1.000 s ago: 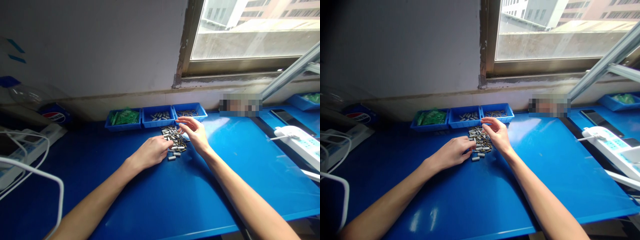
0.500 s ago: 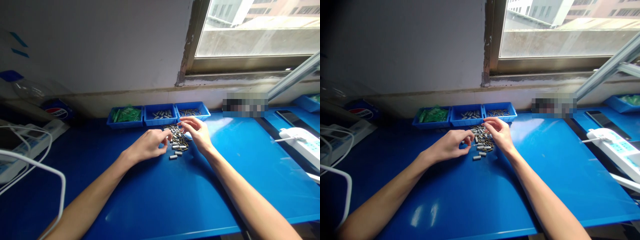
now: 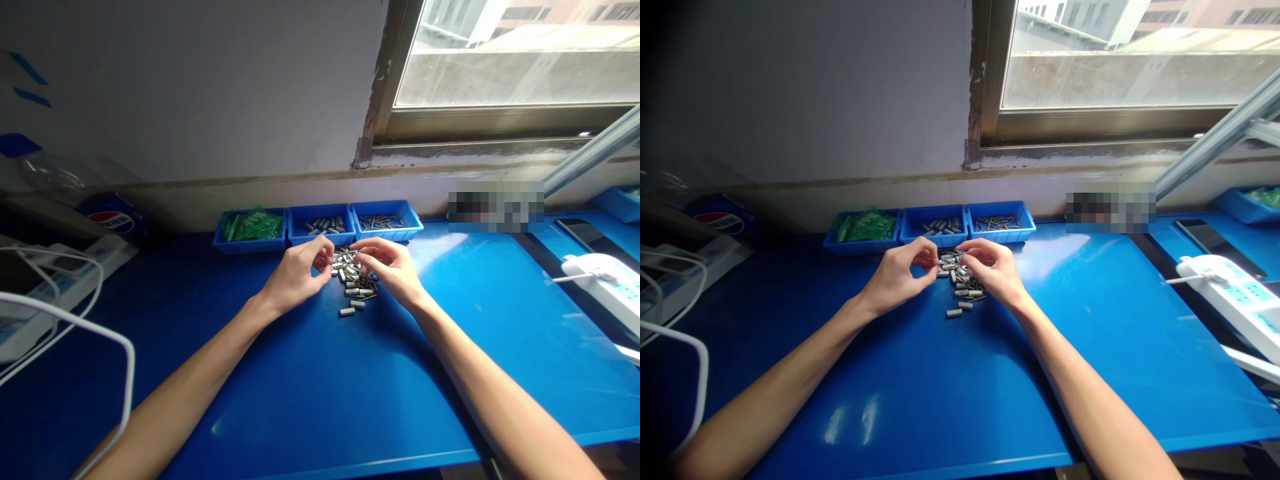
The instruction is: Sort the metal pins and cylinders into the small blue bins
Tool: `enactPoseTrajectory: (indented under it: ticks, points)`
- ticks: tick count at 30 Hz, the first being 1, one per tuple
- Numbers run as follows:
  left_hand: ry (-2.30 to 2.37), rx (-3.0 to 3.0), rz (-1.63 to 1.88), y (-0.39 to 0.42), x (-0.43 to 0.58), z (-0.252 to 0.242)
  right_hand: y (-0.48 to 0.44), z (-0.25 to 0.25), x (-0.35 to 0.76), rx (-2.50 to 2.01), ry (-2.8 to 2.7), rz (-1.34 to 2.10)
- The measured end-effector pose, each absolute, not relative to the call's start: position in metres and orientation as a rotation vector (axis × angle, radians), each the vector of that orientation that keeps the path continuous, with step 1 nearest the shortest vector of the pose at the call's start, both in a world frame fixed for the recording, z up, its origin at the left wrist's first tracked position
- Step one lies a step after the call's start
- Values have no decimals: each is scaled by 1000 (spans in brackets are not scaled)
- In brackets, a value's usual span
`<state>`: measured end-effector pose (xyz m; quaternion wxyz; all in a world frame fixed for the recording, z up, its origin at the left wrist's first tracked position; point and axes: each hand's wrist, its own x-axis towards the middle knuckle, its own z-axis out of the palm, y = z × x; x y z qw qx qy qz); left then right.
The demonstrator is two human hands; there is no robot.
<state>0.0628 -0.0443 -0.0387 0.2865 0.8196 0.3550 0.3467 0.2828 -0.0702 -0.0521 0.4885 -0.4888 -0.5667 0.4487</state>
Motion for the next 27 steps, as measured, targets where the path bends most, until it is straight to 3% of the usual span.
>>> enactPoseTrajectory:
  ticks: [20,27]
  points:
    - [921,2453,1040,-48,61,-47,-74,-48,284,-1109,-1339,1430]
    - [1042,2611,881,-51,69,-59,-66,-50,287,-1173,-1274,1031]
